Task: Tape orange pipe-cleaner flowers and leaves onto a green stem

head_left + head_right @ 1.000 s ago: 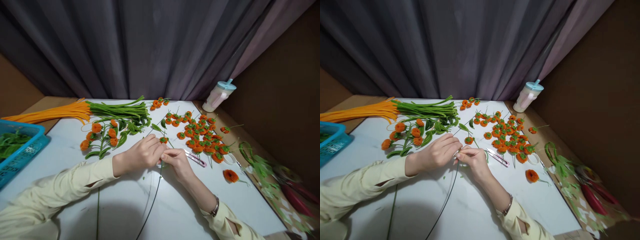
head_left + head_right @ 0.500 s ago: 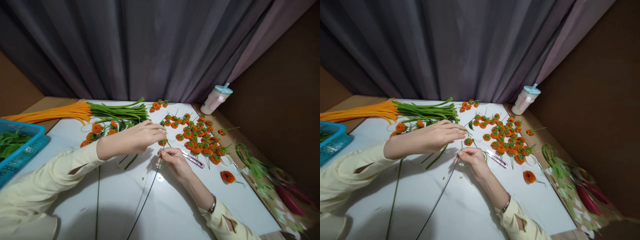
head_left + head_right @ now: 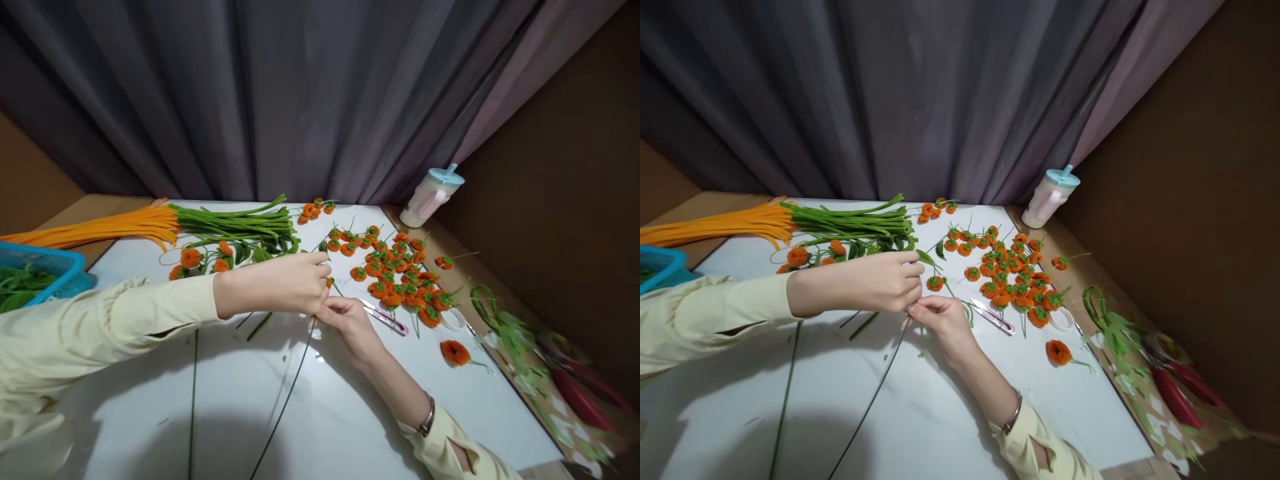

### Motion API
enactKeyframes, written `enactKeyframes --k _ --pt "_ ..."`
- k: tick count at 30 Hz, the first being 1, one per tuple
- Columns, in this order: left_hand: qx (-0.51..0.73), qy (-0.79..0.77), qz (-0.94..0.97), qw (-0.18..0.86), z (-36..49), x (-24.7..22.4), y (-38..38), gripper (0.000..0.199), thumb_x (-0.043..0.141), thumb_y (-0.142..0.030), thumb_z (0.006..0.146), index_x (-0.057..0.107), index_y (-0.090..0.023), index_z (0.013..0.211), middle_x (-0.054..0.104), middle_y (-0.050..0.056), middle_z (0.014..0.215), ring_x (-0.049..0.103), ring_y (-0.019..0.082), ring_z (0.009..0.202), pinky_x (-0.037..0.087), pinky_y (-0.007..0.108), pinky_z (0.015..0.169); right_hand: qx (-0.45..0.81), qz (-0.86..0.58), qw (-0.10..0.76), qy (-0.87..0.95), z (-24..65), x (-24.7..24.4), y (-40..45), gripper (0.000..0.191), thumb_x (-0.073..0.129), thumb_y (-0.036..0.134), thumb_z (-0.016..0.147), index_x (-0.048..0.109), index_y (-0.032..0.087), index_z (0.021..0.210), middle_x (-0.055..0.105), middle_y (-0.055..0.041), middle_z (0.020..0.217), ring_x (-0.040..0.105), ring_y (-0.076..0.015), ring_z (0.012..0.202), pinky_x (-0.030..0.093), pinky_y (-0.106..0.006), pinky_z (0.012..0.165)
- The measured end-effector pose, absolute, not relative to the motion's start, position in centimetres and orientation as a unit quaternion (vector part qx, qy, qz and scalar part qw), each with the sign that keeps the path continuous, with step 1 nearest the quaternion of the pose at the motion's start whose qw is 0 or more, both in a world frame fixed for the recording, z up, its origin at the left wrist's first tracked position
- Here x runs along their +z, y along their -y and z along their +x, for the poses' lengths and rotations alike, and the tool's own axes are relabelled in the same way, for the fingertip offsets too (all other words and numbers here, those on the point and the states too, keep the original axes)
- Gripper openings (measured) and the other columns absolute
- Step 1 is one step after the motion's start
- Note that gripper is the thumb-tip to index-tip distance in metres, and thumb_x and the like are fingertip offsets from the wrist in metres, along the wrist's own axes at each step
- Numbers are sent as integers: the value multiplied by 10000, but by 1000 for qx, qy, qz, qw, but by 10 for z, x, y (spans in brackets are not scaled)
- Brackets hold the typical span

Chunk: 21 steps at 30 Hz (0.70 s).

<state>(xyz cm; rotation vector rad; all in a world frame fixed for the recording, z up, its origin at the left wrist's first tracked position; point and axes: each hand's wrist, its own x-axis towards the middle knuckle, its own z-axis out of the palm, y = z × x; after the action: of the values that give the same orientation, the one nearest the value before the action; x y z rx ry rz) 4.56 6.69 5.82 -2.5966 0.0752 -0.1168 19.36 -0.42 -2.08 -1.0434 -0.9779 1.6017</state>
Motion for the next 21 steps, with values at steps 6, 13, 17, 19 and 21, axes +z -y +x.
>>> enactKeyframes --k 6,13,17,19,21 --pt "-125 -13 -944 305 41 43 -64 282 521 1 789 536 -161 558 533 16 508 473 163 488 334 301 559 644 -446 488 385 195 -20 5 244 835 388 575 736 165 573 650 -27 527 534 -115 525 392 -258 569" --pt "-180 61 -931 310 37 18 -53 295 471 26 796 506 -143 558 506 30 515 468 165 469 321 311 520 636 -459 485 387 195 -26 4 273 838 407 572 746 151 597 636 -28 532 487 -106 520 358 -262 541" --pt "-188 113 -934 282 38 7 -46 328 411 31 824 492 -157 568 516 49 538 477 183 496 337 326 528 639 -459 483 384 195 -26 4 271 845 402 563 747 151 594 628 -25 523 485 -114 528 363 -274 555" --pt "-200 137 -931 273 38 2 -43 323 399 42 813 501 -153 577 514 52 536 474 186 495 336 325 517 640 -461 482 381 195 -25 3 282 851 409 547 744 150 583 622 -24 515 478 -116 526 364 -279 557" --pt "-212 161 -928 262 38 -3 -40 311 403 54 794 507 -147 581 515 54 537 473 189 492 334 323 506 641 -463 480 380 194 -25 3 286 855 409 540 744 149 588 620 -24 510 473 -116 526 362 -280 558"
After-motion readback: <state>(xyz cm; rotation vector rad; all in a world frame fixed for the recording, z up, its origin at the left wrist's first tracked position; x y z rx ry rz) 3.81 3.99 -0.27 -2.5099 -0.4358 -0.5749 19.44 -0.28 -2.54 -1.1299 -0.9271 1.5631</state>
